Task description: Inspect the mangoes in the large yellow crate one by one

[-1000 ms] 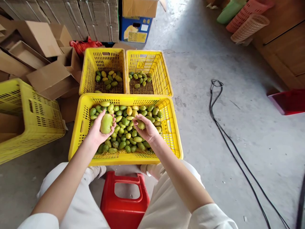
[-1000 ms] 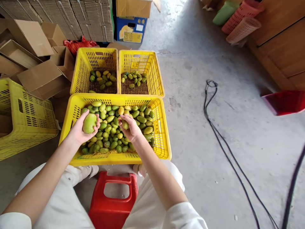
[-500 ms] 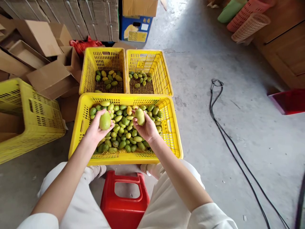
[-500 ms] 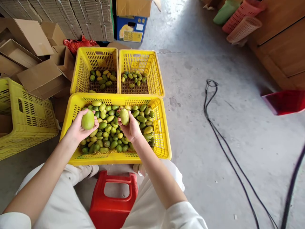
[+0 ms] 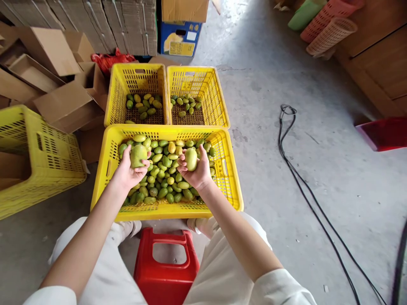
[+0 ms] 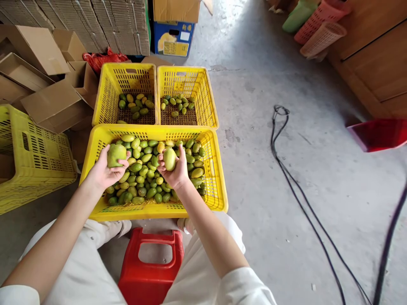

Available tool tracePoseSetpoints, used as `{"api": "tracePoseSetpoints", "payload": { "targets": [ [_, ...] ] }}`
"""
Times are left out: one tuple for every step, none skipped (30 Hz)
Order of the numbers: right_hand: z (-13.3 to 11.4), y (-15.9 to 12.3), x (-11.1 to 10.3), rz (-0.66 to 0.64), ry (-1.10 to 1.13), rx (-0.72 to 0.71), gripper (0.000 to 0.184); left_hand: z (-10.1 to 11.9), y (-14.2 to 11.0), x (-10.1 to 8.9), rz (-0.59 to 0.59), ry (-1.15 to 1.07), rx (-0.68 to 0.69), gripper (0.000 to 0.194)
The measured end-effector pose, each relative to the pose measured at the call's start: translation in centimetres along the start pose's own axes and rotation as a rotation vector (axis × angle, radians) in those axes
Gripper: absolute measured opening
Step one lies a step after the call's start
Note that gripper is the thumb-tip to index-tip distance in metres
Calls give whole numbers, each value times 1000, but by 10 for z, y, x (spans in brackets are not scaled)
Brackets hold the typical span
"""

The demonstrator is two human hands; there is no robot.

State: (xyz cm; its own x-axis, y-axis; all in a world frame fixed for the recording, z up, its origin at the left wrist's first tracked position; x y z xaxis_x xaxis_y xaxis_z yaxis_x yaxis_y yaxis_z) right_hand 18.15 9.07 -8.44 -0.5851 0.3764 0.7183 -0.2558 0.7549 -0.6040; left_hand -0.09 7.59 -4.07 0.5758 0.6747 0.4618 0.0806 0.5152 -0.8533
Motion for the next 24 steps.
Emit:
{"api": "tracePoseSetpoints", "payload": {
  "targets": [
    [0,0,0,-5,2,4,51,0,0,2,-12,-3,3,37],
    [0,0,0,-9,5,5,51,1,-1,3,-15,-3,11,36],
    [0,1,0,-11,12,4,51,2,-1,3,-6,0,23,35],
    [0,2,-1,-11,23,1,51,3,0,2,12,5,38,33],
    [0,2,-2,-10,35,1,51,4,0,1,33,11,56,31],
    [0,3,-3,-9,45,2,51,6,0,-1,54,18,77,28],
    [0,4,-4,-8,52,1,51,7,1,-2,69,25,96,25],
    [-1,5,-4,-8,53,-4,51,9,2,-3,75,31,114,22],
    [-2,5,-4,-7,50,-15,52,10,3,-3,74,35,132,19],
    [-3,5,-4,-2,45,-35,52,11,4,-3,66,34,149,16],
    [-5,5,-5,7,42,-61,51,12,4,-3,54,28,165,13],
    [-7,5,-5,22,41,-91,50,13,4,-3,42,16,183,11],
    [-9,5,-7,42,43,-122,48,14,4,-3,33,0,199,9],
    [-10,5,-8,67,49,-151,45,15,4,-4,30,-18,213,9],
    [-12,5,-10,91,57,-178,43,16,3,-4,31,-37,221,10],
    [-13,5,-11,110,63,-200,41,16,2,-4,36,-54,223,12],
    [-14,5,-12,121,65,-219,39,15,1,-5,46,-68,218,16],
    [-15,6,-12,124,61,-236,37,15,0,-6,59,-79,211,20],
    [-16,6,-12,121,53,-254,36,15,0,-6,72,-90,207,23],
    [-17,7,-11,115,43,-271,35,15,-1,-8,91,-101,207,26],
    [-18,8,-11,110,34,-286,34,16,-1,-10,111,-111,210,27],
    [-19,8,-10,110,29,-296,34,17,-1,-11,130,-120,213,26],
    [-19,9,-10,111,30,-301,33,17,0,-13,142,-124,214,25],
    [-18,10,-10,110,32,-300,33,18,1,-14,146,-123,209,25]
  ]
}}
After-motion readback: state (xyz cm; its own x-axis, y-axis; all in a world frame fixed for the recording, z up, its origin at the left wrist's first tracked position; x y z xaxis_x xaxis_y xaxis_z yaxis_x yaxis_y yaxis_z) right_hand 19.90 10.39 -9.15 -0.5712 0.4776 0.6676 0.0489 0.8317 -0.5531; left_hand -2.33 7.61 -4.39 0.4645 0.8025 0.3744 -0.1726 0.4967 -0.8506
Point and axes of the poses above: each hand's wrist, its own y-axis towards the middle knuckle, its own x-axis out of the palm, z = x × y, the point moved 8 cm from there along y, towards the middle knuckle
